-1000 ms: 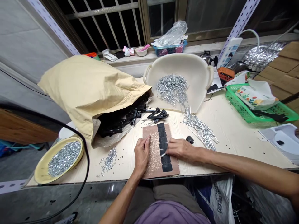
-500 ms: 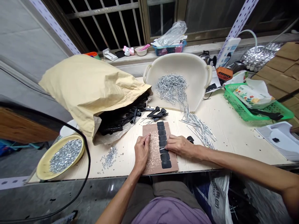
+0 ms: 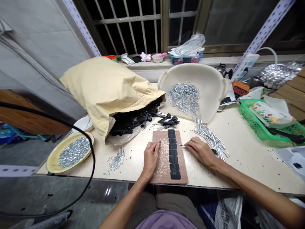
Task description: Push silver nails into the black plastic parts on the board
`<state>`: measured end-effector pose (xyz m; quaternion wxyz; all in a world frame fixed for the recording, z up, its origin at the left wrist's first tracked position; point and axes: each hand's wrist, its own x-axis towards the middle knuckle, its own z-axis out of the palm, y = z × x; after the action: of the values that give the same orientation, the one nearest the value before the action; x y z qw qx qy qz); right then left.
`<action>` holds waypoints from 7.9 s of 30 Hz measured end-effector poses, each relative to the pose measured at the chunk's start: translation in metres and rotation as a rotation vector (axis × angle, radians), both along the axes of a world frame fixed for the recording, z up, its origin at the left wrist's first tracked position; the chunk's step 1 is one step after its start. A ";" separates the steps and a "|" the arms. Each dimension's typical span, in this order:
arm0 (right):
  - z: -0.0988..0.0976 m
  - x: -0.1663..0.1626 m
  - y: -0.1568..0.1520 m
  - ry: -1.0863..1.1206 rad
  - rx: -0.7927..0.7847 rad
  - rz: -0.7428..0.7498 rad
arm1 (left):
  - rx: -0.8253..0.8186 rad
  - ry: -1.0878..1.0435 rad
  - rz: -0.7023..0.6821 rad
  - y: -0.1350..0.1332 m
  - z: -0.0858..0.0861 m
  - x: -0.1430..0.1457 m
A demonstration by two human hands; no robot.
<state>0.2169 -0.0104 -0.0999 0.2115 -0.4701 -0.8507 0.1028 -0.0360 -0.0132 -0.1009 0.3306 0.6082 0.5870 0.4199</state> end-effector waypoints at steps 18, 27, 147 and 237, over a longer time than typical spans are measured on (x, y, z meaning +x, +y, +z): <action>-0.008 -0.108 0.145 -0.405 0.145 -0.098 | 0.140 0.760 0.251 -0.045 0.009 -0.151; -0.009 -0.103 0.139 -0.507 0.216 -0.132 | 0.180 0.910 0.121 -0.033 -0.004 -0.162; -0.008 -0.022 0.019 -0.140 0.204 0.359 | -0.011 0.071 -0.052 -0.001 -0.013 -0.003; 0.016 -0.057 0.130 0.168 0.386 0.051 | 0.058 0.903 0.283 -0.009 0.000 -0.185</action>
<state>0.1596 0.1191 -0.0835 0.3653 -0.3890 -0.8455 -0.0179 -0.2206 -0.0221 -0.1007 -0.0353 0.6528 0.7372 0.1706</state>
